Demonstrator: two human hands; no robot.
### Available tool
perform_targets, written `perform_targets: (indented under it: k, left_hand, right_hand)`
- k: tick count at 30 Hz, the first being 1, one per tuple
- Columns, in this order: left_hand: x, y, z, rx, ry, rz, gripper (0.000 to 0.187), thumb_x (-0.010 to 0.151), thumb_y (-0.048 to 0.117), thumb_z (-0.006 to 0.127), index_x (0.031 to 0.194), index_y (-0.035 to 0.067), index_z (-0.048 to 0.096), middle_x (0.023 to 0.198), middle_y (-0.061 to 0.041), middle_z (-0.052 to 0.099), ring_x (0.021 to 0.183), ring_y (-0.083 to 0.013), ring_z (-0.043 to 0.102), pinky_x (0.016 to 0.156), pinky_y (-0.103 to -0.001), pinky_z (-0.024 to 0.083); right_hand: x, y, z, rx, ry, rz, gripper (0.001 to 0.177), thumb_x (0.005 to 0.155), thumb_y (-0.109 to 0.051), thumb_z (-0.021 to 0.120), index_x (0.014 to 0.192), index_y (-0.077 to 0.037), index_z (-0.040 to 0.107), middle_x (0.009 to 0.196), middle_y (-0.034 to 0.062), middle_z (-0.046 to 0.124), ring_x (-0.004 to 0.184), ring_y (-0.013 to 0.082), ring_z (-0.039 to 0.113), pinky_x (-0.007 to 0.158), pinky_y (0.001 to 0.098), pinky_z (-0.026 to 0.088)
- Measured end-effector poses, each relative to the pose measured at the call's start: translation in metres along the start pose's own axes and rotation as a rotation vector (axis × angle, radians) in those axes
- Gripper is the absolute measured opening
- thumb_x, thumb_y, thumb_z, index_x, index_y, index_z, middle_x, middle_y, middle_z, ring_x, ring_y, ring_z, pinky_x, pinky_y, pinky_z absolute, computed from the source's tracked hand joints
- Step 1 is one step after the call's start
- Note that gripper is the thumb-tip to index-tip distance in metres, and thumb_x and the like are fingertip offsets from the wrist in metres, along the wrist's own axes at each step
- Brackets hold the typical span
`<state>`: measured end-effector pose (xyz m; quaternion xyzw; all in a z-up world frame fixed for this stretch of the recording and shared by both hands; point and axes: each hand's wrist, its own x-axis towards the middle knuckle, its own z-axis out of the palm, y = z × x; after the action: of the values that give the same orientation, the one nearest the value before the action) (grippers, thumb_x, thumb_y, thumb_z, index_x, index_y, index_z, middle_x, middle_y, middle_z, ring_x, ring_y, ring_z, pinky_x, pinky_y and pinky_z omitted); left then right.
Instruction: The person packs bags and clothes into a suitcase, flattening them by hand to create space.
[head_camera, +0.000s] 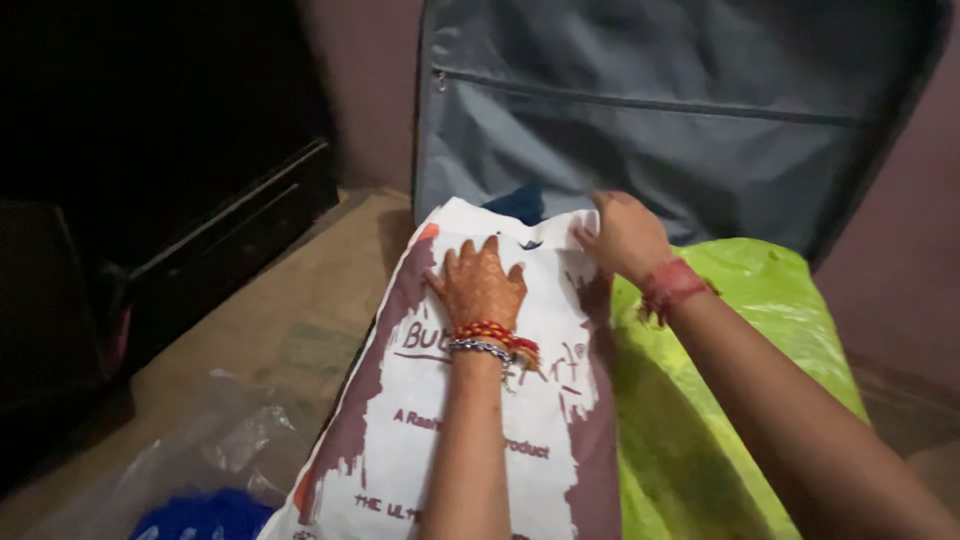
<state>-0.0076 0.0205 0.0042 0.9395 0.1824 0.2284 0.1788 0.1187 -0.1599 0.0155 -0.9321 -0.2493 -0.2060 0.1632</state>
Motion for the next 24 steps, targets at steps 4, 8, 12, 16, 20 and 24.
perform_targets:
  k: [4, 8, 12, 16, 20, 24]
  left_hand:
    - [-0.002, -0.008, 0.01, -0.013, -0.098, -0.037, 0.055, 0.08, 0.038, 0.079, 0.128, 0.016, 0.064, 0.124, -0.01, 0.064, 0.125, -0.0308, 0.053, 0.107, -0.069, 0.031]
    - [-0.002, -0.013, 0.021, -0.06, -0.06, -0.051, 0.057, 0.083, 0.038, 0.077, 0.132, 0.013, 0.063, 0.126, -0.011, 0.064, 0.125, -0.0302, 0.054, 0.108, -0.059, 0.036]
    - [0.004, -0.016, 0.032, -0.215, 0.052, -0.09, 0.055, 0.083, 0.034, 0.079, 0.13, 0.011, 0.065, 0.124, -0.011, 0.068, 0.12, -0.0287, 0.06, 0.102, -0.049, 0.044]
    - [0.014, -0.018, 0.051, -0.745, 0.074, -0.267, 0.042, 0.083, 0.031, 0.077, 0.12, 0.012, 0.074, 0.115, -0.008, 0.077, 0.095, -0.0234, 0.078, 0.085, -0.033, 0.061]
    - [0.024, -0.023, 0.057, -0.893, 0.113, -0.31, 0.051, 0.079, 0.045, 0.079, 0.115, 0.009, 0.074, 0.105, -0.011, 0.08, 0.091, -0.0268, 0.08, 0.081, -0.035, 0.063]
    - [0.018, -0.022, 0.043, -0.737, -0.019, -0.375, 0.09, 0.071, 0.06, 0.086, 0.137, 0.009, 0.054, 0.116, -0.023, 0.073, 0.104, -0.036, 0.072, 0.09, -0.04, 0.059]
  right_hand:
    - [0.033, -0.011, 0.037, -0.055, -0.107, 0.086, 0.048, 0.089, -0.04, 0.073, 0.117, -0.001, 0.067, 0.115, 0.0259, 0.069, 0.108, 0.0422, 0.066, 0.091, 0.0493, 0.053]
    - [0.032, -0.014, 0.041, -0.047, -0.344, 0.285, 0.053, 0.085, -0.042, 0.076, 0.12, -0.003, 0.068, 0.113, 0.0252, 0.071, 0.105, 0.0411, 0.068, 0.093, 0.0475, 0.053]
    - [0.007, -0.021, 0.018, 0.148, -0.251, 0.262, 0.04, 0.086, -0.033, 0.077, 0.116, -0.006, 0.073, 0.104, 0.0232, 0.073, 0.097, 0.0384, 0.073, 0.091, 0.045, 0.055]
    - [-0.036, -0.036, 0.001, 0.07, 0.042, -0.07, 0.025, 0.084, -0.023, 0.083, 0.101, -0.006, 0.081, 0.095, 0.0166, 0.074, 0.095, 0.0369, 0.066, 0.088, 0.0454, 0.051]
    - [-0.078, -0.053, -0.015, 0.133, 0.134, -0.357, 0.016, 0.077, -0.016, 0.082, 0.09, -0.009, 0.08, 0.09, 0.0101, 0.074, 0.09, 0.0285, 0.065, 0.097, 0.0456, 0.046]
    - [-0.112, -0.08, -0.03, 0.148, 0.177, -0.497, 0.011, 0.075, -0.012, 0.08, 0.084, -0.009, 0.076, 0.087, 0.0064, 0.07, 0.092, 0.0257, 0.066, 0.106, 0.0509, 0.043]
